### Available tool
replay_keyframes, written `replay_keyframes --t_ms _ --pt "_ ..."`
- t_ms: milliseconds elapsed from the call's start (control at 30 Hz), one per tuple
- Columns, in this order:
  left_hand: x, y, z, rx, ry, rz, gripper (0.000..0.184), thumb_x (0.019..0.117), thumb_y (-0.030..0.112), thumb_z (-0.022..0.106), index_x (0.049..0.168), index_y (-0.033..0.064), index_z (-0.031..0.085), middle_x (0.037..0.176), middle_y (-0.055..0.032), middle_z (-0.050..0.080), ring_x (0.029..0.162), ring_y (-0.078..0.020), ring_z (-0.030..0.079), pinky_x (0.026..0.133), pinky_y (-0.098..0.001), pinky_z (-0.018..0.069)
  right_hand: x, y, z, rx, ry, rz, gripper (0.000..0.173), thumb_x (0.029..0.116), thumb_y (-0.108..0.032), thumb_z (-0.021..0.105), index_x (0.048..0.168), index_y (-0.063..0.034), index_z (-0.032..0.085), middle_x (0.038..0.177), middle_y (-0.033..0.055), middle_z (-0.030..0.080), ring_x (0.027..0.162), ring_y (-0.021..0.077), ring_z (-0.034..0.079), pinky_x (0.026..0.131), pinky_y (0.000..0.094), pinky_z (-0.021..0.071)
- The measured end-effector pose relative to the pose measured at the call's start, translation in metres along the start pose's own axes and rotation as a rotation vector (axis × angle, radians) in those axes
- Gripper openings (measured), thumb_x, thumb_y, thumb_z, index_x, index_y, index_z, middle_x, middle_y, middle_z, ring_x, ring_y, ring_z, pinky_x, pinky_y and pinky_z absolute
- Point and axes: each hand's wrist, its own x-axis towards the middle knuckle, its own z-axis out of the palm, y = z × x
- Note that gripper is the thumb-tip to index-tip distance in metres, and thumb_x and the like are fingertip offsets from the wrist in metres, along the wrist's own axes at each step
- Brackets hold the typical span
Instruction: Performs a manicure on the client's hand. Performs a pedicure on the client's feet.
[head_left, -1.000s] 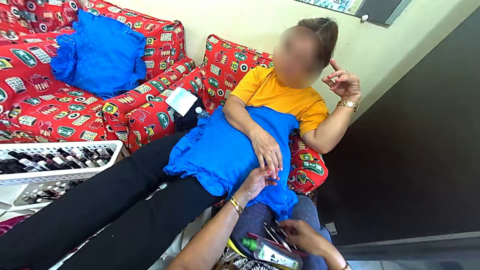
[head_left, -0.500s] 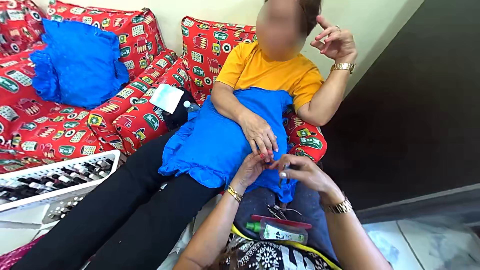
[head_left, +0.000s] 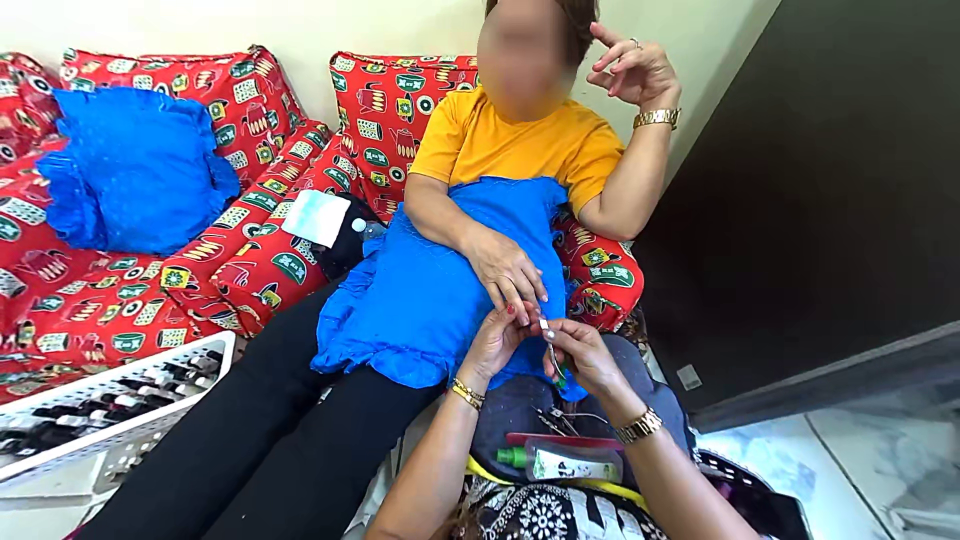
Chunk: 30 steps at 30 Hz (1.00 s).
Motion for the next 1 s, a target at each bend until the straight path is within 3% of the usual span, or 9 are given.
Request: replay_keyframes --t_ms 133,567,767,833,900,1000 --pt "-0.002 -0.001 -0.003 -0.016 -0.027 0.017 0.022 0.0973 0.033 0.068 0.100 0.0117 0.074 0.097 -0.0057 0.074 0.094 -0.0152 0.071 0.086 -0.0303 0.0582 -0.002 0.017 0.003 0.030 0.009 0.042 0.018 0.0984 -0.005 0.054 0.102 -0.0025 0.072 0.059 -0.0047 0.062 0.044 0.0029 0.054 0.045 0.0201 0.0504" --pt "0.000 -0.002 -0.005 -0.078 -0.061 0.046 0.022 0.0948 0.032 0.071 0.098 0.0107 0.076 0.101 -0.0068 0.074 0.099 -0.0163 0.071 0.092 -0.0325 0.0567 0.004 0.022 0.008 0.078 0.061 -0.012 0.020 0.0999 -0.003 0.053 0.103 0.0009 0.073 0.063 -0.0003 0.068 0.048 0.0072 0.062 0.047 0.0229 0.0554" --pt "-0.002 -0.001 -0.002 -0.080 -0.054 0.040 0.023 0.0947 0.034 0.071 0.097 0.0116 0.076 0.101 -0.0063 0.075 0.098 -0.0162 0.071 0.090 -0.0322 0.0573 0.004 0.026 0.002 0.089 -0.008 -0.015 0.026 0.1030 -0.008 0.044 0.102 -0.0029 0.069 0.070 -0.0011 0.068 0.050 0.0059 0.060 0.049 0.0220 0.0543" --pt "-0.001 -0.001 -0.001 -0.066 -0.053 0.035 0.025 0.0957 0.035 0.070 0.099 0.0109 0.075 0.102 -0.0074 0.074 0.096 -0.0162 0.072 0.085 -0.0303 0.0588 0.002 0.023 -0.002 0.097 -0.065 0.033 0.035 0.1066 -0.014 0.034 0.106 -0.0037 0.067 0.076 -0.0019 0.067 0.054 0.0049 0.059 0.051 0.0205 0.0527" --pt "-0.002 -0.002 -0.003 -0.049 -0.049 0.028 0.028 0.0960 0.038 0.069 0.101 0.0113 0.075 0.103 -0.0078 0.074 0.097 -0.0173 0.072 0.085 -0.0310 0.0592 0.000 0.020 -0.003 0.097 -0.100 0.082 0.040 0.1070 -0.019 0.029 0.098 -0.0088 0.067 0.071 -0.0055 0.063 0.057 0.0040 0.057 0.055 0.0209 0.0507" --pt "-0.002 -0.002 -0.003 -0.019 -0.040 0.036 0.029 0.0951 0.040 0.070 0.101 0.0128 0.075 0.103 -0.0070 0.075 0.100 -0.0168 0.071 0.090 -0.0318 0.0577 -0.001 0.018 -0.005 0.058 -0.188 0.074 0.030 0.1044 -0.016 0.036 0.094 -0.0122 0.064 0.075 -0.0051 0.066 0.064 0.0059 0.064 0.064 0.0239 0.0566"
